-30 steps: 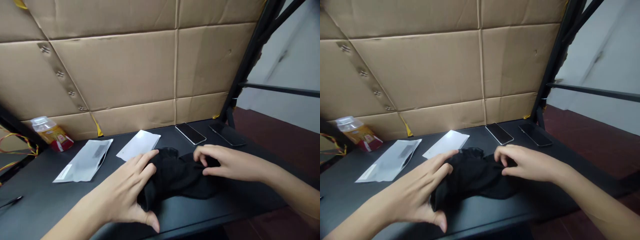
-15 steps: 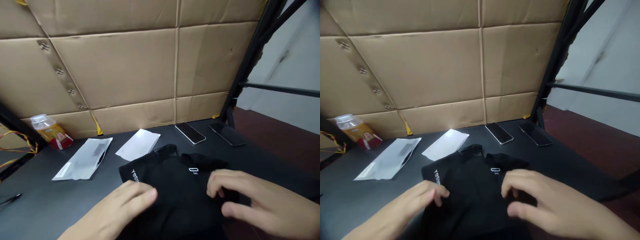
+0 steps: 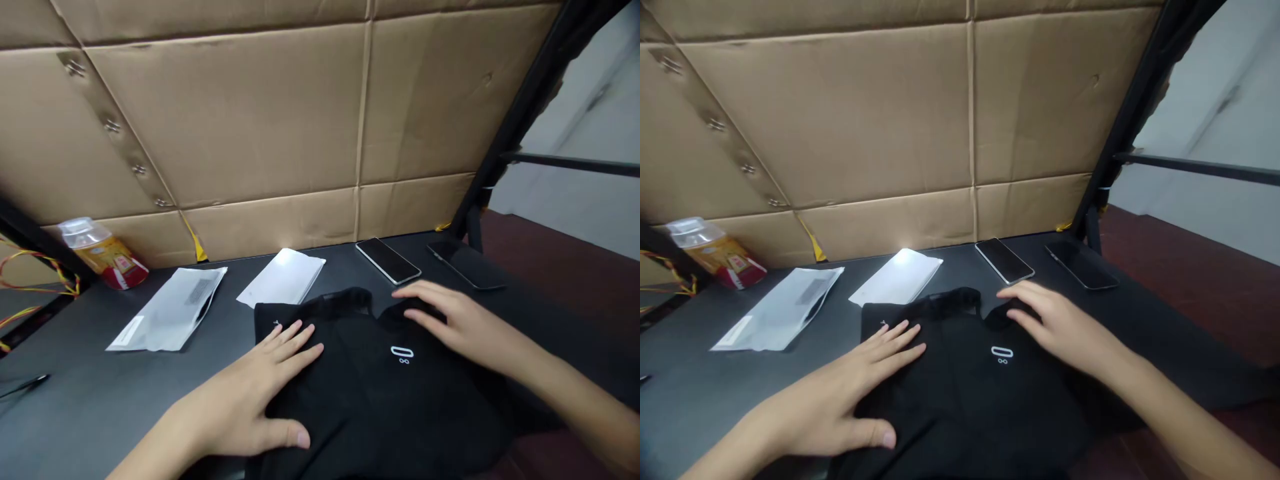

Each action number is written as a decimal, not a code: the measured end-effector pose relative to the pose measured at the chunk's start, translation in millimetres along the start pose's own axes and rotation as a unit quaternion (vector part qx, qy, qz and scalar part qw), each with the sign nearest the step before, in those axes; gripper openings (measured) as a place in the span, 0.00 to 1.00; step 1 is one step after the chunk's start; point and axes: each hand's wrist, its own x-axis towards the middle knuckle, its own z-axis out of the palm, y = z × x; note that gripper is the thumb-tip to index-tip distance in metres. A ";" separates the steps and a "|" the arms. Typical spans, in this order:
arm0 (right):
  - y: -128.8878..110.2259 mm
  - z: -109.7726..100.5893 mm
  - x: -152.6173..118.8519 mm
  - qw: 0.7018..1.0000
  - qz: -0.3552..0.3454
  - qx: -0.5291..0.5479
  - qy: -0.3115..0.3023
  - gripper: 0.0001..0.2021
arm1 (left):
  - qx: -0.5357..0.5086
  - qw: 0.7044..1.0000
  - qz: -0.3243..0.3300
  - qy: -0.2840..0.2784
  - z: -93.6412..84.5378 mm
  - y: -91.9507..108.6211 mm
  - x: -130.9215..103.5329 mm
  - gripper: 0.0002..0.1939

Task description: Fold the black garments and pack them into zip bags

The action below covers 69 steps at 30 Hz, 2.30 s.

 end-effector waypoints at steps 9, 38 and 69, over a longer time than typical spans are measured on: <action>-10.0 -16.3 29.8 0.990 -0.016 -0.100 0.097 0.19 | 0.290 0.887 -0.292 0.211 -46.3 -104.0 -22.5 0.23; -98.4 68.0 93.2 0.954 -0.276 -0.049 0.108 0.13 | 0.282 0.898 0.080 0.329 -31.0 -22.3 36.6 0.07; -64.8 40.2 104.0 0.922 -0.154 0.334 0.118 0.09 | -0.040 0.995 -0.032 0.084 -29.9 -60.9 65.2 0.35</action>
